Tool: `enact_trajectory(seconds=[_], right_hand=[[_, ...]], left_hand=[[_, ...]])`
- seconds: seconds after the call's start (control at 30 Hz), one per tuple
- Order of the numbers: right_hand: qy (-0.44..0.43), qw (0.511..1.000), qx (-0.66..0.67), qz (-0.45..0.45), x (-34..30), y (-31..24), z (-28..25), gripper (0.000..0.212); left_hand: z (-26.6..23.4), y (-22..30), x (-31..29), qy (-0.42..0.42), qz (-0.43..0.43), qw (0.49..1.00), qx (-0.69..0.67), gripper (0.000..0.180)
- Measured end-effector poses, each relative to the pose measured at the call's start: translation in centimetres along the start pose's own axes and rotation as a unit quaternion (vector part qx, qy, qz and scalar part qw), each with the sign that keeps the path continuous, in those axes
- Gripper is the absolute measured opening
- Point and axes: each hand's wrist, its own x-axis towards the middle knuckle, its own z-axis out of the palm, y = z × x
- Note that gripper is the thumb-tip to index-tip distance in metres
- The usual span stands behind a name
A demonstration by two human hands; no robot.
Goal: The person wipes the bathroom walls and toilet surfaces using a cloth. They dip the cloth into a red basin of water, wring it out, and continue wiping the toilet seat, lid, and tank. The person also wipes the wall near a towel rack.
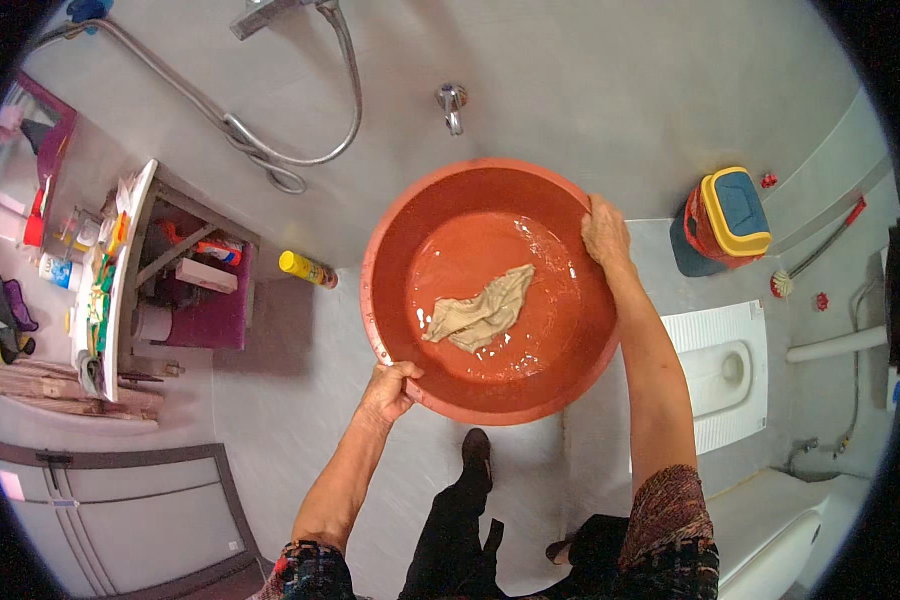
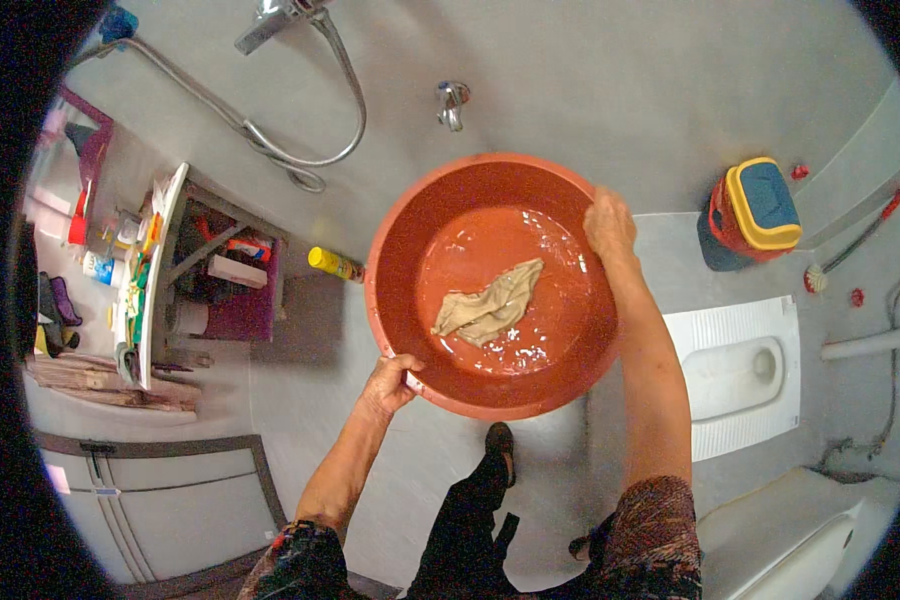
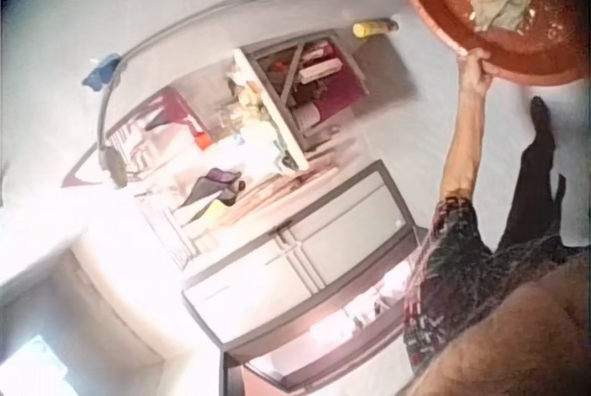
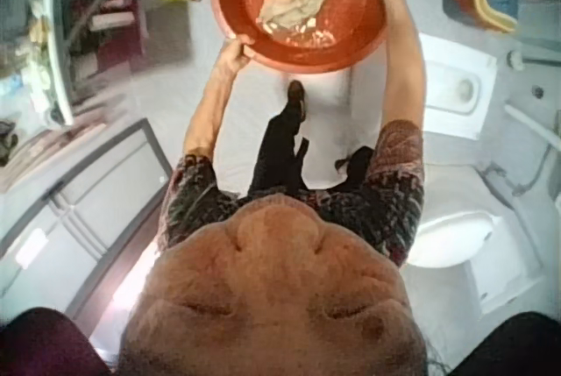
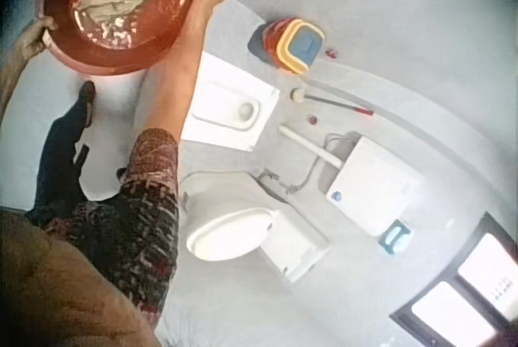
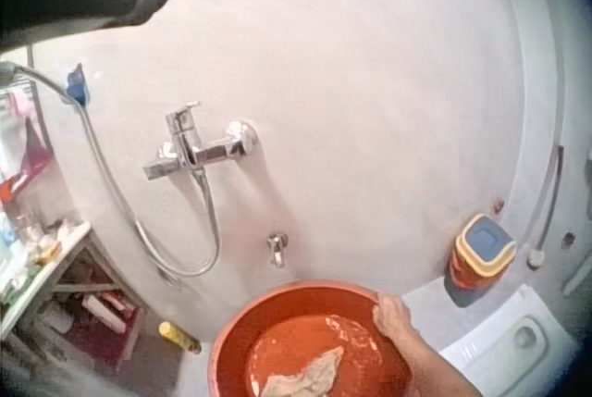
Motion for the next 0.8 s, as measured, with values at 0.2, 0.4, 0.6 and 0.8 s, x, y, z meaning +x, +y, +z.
enact_trajectory(seconds=[0.2, 0.4, 0.6, 0.8], right_hand=[[-0.011, 0.998, 0.029, -0.063, 1.3, -10.5, -4.2, 0.059], [-0.056, 0.944, 0.307, -0.105, 4.9, -17.8, -3.4, 0.061], [-0.126, 0.957, 0.241, -0.099, 7.2, -19.6, -3.6, 0.033], [-0.228, 0.916, 0.318, -0.094, 9.3, -17.7, -3.6, 0.021]], left_hand=[[0.2, 4.1, -0.5, 0.024, -0.001, 0.999, -0.028, 0.048], [1.3, 5.2, -1.4, 0.021, 0.003, 0.998, -0.066, 0.048], [1.7, 6.4, -2.6, 0.018, -0.021, 0.997, -0.077, 0.049], [2.6, 7.9, -4.3, 0.026, -0.031, 0.996, -0.079, 0.052]])
